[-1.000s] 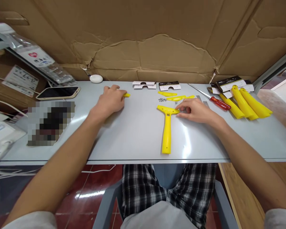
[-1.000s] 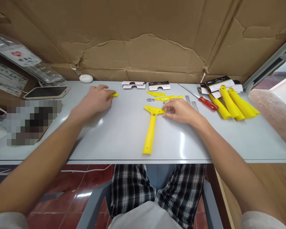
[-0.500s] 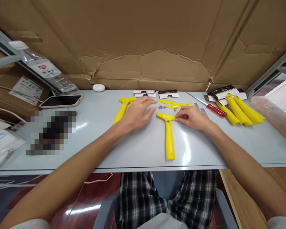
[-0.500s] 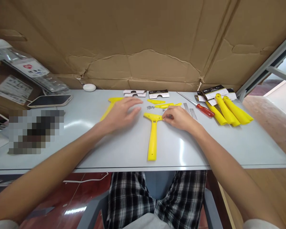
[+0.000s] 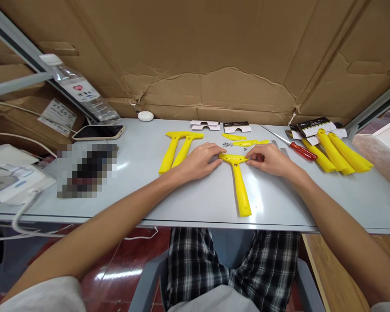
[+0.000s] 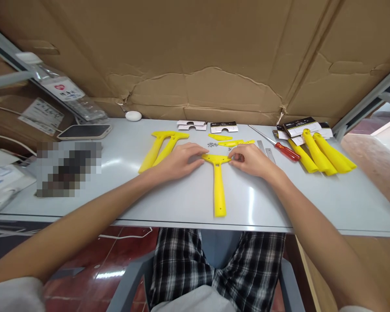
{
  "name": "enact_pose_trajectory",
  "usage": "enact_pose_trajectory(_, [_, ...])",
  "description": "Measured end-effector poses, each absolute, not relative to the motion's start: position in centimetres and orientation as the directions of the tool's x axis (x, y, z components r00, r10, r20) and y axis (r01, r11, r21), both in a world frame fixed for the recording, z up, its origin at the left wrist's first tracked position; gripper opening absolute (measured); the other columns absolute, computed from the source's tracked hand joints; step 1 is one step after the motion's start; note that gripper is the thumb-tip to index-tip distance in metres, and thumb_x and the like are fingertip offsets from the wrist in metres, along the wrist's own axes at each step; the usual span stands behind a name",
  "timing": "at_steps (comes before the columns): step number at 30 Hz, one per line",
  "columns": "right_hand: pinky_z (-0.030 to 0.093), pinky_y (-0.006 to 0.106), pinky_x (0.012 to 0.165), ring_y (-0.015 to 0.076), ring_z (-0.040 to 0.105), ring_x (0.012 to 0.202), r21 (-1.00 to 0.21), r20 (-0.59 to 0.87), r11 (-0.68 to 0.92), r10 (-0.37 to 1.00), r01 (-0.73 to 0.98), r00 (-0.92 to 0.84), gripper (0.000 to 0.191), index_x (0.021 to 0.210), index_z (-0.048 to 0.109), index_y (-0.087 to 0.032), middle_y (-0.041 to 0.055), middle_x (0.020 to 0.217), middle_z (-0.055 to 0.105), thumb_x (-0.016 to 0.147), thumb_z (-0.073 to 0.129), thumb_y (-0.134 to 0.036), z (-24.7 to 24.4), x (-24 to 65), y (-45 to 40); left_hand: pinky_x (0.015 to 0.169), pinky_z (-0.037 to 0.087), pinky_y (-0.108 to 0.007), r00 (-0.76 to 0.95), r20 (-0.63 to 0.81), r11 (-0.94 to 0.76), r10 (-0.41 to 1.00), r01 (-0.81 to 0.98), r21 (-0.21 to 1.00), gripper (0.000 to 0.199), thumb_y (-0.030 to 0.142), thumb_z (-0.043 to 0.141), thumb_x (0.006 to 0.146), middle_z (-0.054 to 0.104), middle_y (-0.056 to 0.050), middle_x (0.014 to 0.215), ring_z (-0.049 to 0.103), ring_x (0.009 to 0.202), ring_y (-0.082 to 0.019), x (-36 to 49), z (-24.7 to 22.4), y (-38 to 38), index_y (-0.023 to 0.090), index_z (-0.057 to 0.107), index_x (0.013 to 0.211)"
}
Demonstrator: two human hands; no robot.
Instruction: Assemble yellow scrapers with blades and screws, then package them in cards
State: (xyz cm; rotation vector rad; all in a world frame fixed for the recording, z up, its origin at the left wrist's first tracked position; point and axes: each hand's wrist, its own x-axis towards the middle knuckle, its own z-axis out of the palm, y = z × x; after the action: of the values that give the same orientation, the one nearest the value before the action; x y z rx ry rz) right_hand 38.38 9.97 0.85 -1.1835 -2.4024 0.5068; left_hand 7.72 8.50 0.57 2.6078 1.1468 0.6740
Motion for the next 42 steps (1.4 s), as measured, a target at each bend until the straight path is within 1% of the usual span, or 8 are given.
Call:
enact_pose_trajectory(5, [0.049,0.032,0.072,0.0172,0.065,0.071,-0.5,0.199,0.575,0.804,0.648,-0.561,0.02,0.103,0.083,-0.022,0.0038,0.083,0.076,0.093,0.072,-0.034,1.0,38.5,9.9,0.107,0.057,-0.049,0.571,0.323,-0.656,0.755,0.654,0.377,0.032,0.021,0.062,0.102,0.079,-0.014,0.126,0.072,0.12,-0.029,7.7,0.4,8.7,0.016,0.075,0.13])
enact_pose_trajectory(11, [0.049,0.033,0.071,0.0179,0.066,0.071,-0.493,0.199,0.58,0.801,0.649,-0.565,0.019,0.101,0.084,-0.022,0.0044,0.083,0.077,0.093,0.071,-0.034,1.2,38.4,9.8,0.1,0.059,-0.046,0.524,0.363,-0.638,0.77,0.644,0.423,0.024,0.018,0.064,0.101,0.082,-0.01,0.115,0.076,0.102,-0.025,7.9,0.4,8.7,0.019,0.08,0.119])
enact_pose_trajectory(19, [0.049,0.033,0.073,0.0182,0.066,0.071,-0.497,0.188,0.561,0.814,0.662,-0.549,0.022,0.106,0.083,-0.021,0.0036,0.081,0.076,0.092,0.071,-0.034,1.4,38.5,9.7,0.097,0.06,-0.044,0.476,0.322,-0.575,0.818,0.669,0.471,0.023,0.019,0.066,0.099,0.083,-0.009,0.112,0.075,0.097,-0.025,7.9,0.6,8.6,0.019,0.08,0.117])
enact_pose_trajectory(22, [0.049,0.035,0.076,0.0193,0.066,0.073,-0.47,0.237,0.548,0.833,0.691,-0.5,0.026,0.111,0.082,-0.021,0.0058,0.091,0.078,0.093,0.07,-0.036,1.9,39.3,9.9,0.098,0.06,-0.044,0.46,0.312,-0.556,0.831,0.679,0.48,0.025,0.019,0.067,0.098,0.083,-0.009,0.114,0.075,0.098,-0.025,7.9,0.7,8.6,0.02,0.08,0.119])
enact_pose_trajectory(27, [0.05,0.044,0.087,0.0259,0.067,0.086,-0.303,0.355,0.474,0.861,0.827,-0.363,0.035,0.123,0.08,-0.019,0.0117,0.107,0.078,0.094,0.064,-0.033,2.3,41.4,11.0,0.102,0.059,-0.047,0.437,0.315,-0.538,0.843,0.708,0.458,0.026,0.021,0.067,0.097,0.082,-0.01,0.12,0.075,0.107,-0.027,7.7,0.7,8.7,0.019,0.079,0.121])
enact_pose_trajectory(33, [0.047,0.059,0.101,0.042,0.057,0.122,-0.114,0.265,0.41,0.89,0.905,-0.37,0.052,0.144,0.071,-0.017,0.018,0.139,0.072,0.098,0.056,-0.037,0.8,42.2,11.7,0.105,0.059,-0.046,0.438,0.291,-0.526,0.85,0.723,0.447,0.027,0.022,0.068,0.097,0.082,-0.01,0.124,0.075,0.113,-0.029,7.6,0.8,8.8,0.019,0.079,0.121])
enact_pose_trajectory(37, [0.042,0.07,0.105,0.0473,0.05,0.134,-0.094,0.207,0.36,0.919,0.928,-0.335,0.052,0.147,0.068,-0.023,0.0159,0.154,0.064,0.1,0.053,-0.041,0.5,42.1,11.8,0.107,0.058,-0.048,0.431,0.277,-0.512,0.859,0.731,0.45,0.028,0.022,0.068,0.097,0.082,-0.01,0.125,0.075,0.116,-0.03,7.7,0.8,8.9,0.02,0.079,0.122])
enact_pose_trajectory(42, [0.041,0.068,0.105,0.045,0.053,0.131,-0.139,0.164,0.362,0.926,0.922,-0.339,0.044,0.137,0.072,-0.023,0.0165,0.148,0.067,0.101,0.053,-0.039,0.7,42.3,12.0,0.106,0.058,-0.048,0.427,0.291,-0.516,0.857,0.726,0.455,0.027,0.021,0.069,0.095,0.083,-0.009,0.124,0.075,0.115,-0.03,7.7,0.7,8.9,0.02,0.08,0.12])
